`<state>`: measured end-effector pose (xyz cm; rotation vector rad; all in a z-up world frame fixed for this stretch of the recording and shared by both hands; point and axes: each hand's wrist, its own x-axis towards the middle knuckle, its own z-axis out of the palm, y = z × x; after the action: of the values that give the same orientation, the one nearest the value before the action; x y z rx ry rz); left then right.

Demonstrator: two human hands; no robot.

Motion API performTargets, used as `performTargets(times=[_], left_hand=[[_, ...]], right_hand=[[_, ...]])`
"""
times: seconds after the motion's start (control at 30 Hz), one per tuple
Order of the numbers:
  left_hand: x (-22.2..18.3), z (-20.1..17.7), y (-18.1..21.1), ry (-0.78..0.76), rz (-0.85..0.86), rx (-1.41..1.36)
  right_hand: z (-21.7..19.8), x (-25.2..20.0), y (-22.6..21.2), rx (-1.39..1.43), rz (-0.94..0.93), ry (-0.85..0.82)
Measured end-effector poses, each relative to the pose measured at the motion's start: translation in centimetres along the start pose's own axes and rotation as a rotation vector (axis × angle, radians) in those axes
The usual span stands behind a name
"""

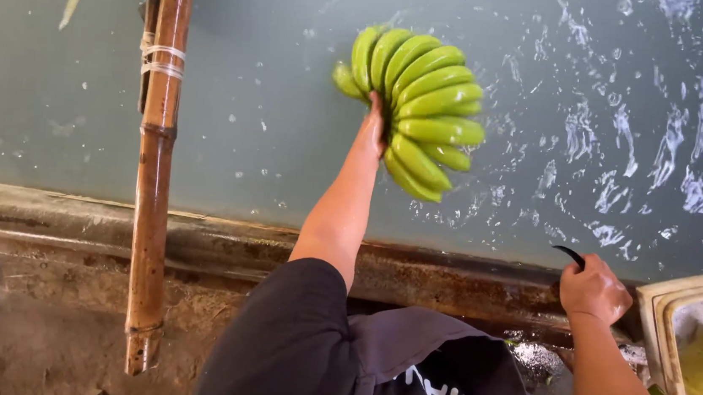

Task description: Cleaning and cutting clusters of green bananas in a water tank.

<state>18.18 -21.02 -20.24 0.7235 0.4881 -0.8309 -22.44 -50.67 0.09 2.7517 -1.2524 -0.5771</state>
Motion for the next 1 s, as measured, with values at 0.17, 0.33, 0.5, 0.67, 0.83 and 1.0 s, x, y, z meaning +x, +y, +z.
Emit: performTargets(times=[0.17, 0.33, 0.5, 0.67, 0.83, 1.0], left_hand=[[2.3, 4.2, 1.5, 0.307, 0.169, 0.384], [0.3, 12.2, 2.0, 0.547, 0.367, 1.458], [-3.5, 13.8, -1.8, 0.416, 0.524, 1.419], [-7.7, 12.8, -4.1, 0.243, 0.960, 1.782], [-8.7, 10.4, -5.3, 0.117, 1.150, 1.872], [-9.8, 7.1, -4.9, -0.038, 1.196, 1.806]], right_hand=[[0.4, 0.0, 0.2, 0.012, 0.005, 0.017], [1.1, 0.4, 0.6, -0.007, 0.003, 0.024], [0.8, 0.3, 0.5, 0.031, -0.013, 0.055], [1.1, -0.1, 0.8, 0.050, -0.045, 0.093], [1.3, 0.3, 1.0, 0.040, -0.056, 0.102], [1.5, 0.3, 0.9, 0.056, -0.056, 0.096]])
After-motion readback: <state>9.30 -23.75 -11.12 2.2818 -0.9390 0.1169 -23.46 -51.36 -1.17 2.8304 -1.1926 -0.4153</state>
